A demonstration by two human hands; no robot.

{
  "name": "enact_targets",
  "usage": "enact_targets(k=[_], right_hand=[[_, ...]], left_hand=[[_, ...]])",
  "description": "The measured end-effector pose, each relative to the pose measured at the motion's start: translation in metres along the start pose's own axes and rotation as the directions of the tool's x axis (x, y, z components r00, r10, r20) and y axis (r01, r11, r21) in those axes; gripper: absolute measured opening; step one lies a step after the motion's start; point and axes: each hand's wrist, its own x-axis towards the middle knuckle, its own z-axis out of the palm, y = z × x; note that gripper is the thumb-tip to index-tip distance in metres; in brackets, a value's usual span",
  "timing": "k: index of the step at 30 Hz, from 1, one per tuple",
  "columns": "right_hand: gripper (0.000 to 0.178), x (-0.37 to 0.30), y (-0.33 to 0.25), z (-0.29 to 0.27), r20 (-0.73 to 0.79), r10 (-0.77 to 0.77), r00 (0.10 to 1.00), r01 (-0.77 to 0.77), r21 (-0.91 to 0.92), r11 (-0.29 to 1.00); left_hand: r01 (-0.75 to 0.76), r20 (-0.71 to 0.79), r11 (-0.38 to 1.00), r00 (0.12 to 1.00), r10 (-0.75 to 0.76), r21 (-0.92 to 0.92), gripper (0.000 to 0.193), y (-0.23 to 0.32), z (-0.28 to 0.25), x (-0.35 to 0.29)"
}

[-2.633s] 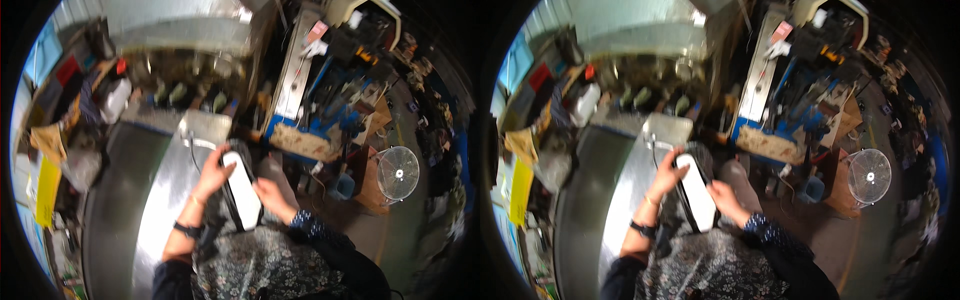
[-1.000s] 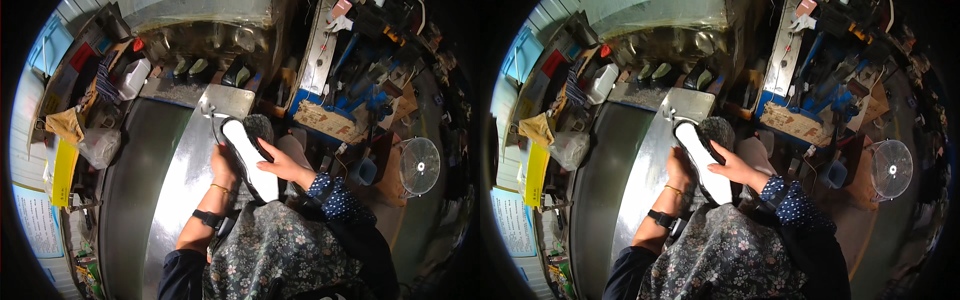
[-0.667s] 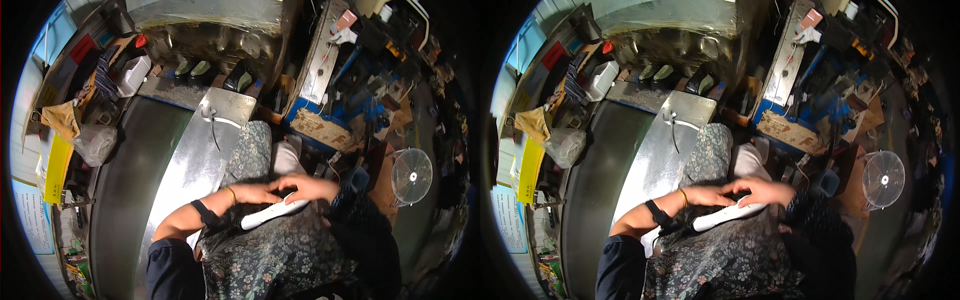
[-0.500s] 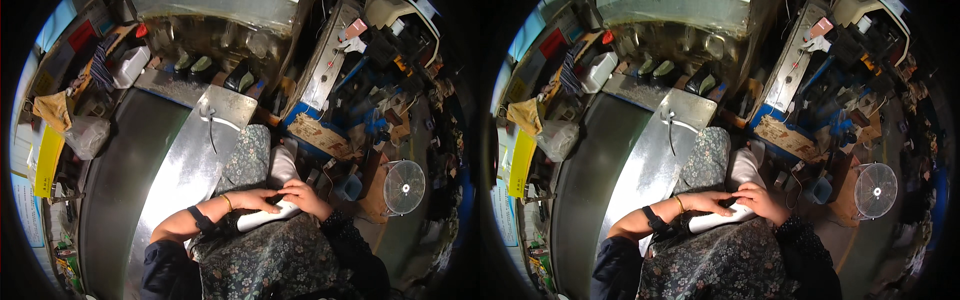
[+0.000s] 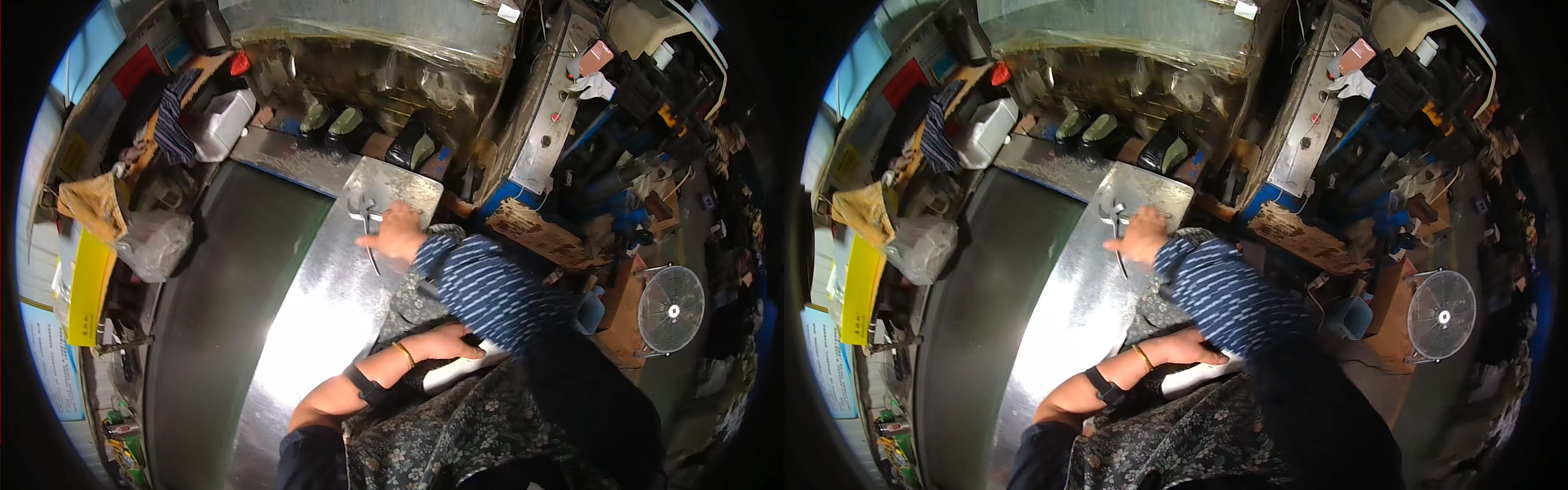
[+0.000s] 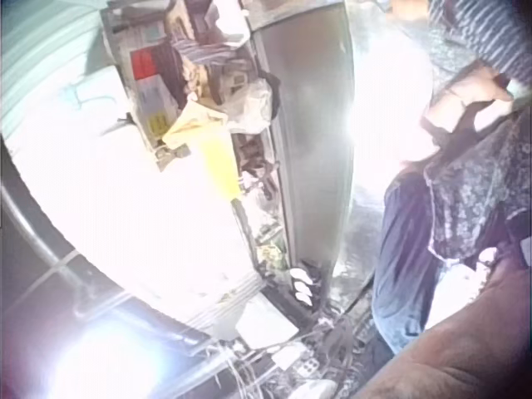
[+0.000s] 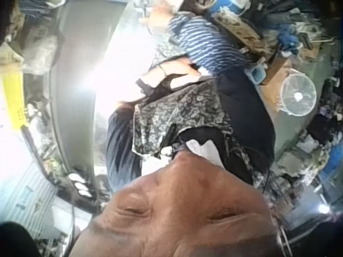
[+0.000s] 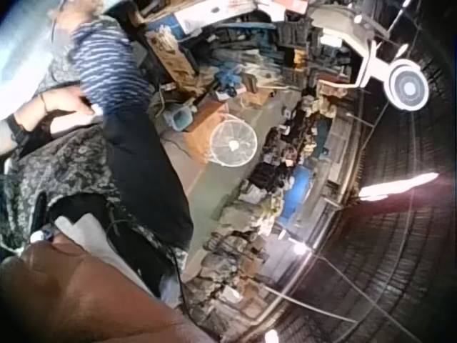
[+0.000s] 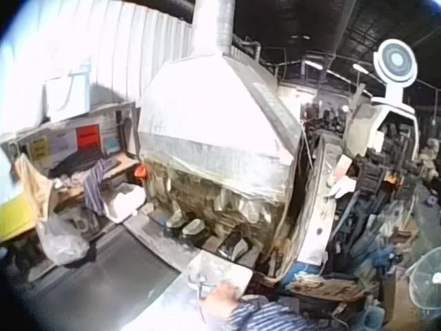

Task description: The person takes a shoe from a machine, pulls the upper over a last by hand, and trims excess material with a tool. They then place the shoe on a conveyor belt and repeat the process with another shoe.

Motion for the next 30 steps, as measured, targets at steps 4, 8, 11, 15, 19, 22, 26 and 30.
enact_targets(k=[4, 8, 11, 15, 19, 22, 26, 30], right_hand=[[0.05, 0.011, -0.057, 0.057, -0.178, -0.06, 0.982, 0.099, 0.224, 0.97], [0.024, 0.0, -0.031, -0.007, 0.261, -0.249, 0.933, -0.031, 0.745, 0.667], [0.029, -0.079, 0.046, -0.078, 0.19, -0.381, 0.905, -0.233, 0.97, -0.07], [0.033, -0.231, 0.143, -0.137, 0.138, -0.153, 0.979, -0.034, 0.841, 0.539], [0.045, -0.344, 0.176, -0.134, 0.463, -0.017, 0.886, -0.252, 0.513, 0.82], [0.045, -0.374, 0.182, -0.11, 0.582, -0.042, 0.812, -0.345, 0.536, 0.77], [0.045, -0.368, 0.206, -0.077, 0.605, -0.122, 0.786, -0.338, 0.588, 0.735], [0.048, -0.364, 0.233, -0.045, 0.518, -0.113, 0.848, -0.198, 0.506, 0.839]], left_hand=[[-0.17, -0.058, 0.978, 0.985, 0.164, -0.123, 0.054, -0.016, -0.003, -0.009], [-0.039, -0.096, 0.999, 0.995, 0.041, 0.028, 0.071, -0.021, -0.003, -0.008], [0.029, -0.072, 1.0, 0.997, -0.029, -0.005, 0.079, -0.012, -0.004, -0.004], [0.079, 0.086, 0.929, 0.995, -0.051, -0.36, 0.074, 0.006, -0.005, 0.006], [0.114, 0.065, 0.962, 0.993, -0.101, -0.248, 0.07, 0.017, 0.003, 0.022], [0.099, 0.078, 0.957, 0.994, -0.081, -0.272, 0.071, 0.02, 0.016, 0.034], [0.002, -0.098, 0.995, 0.995, 0.007, 0.096, 0.068, 0.024, 0.036, 0.042], [0.069, -0.101, 0.976, 0.994, -0.048, 0.206, 0.072, 0.026, 0.041, 0.046]])
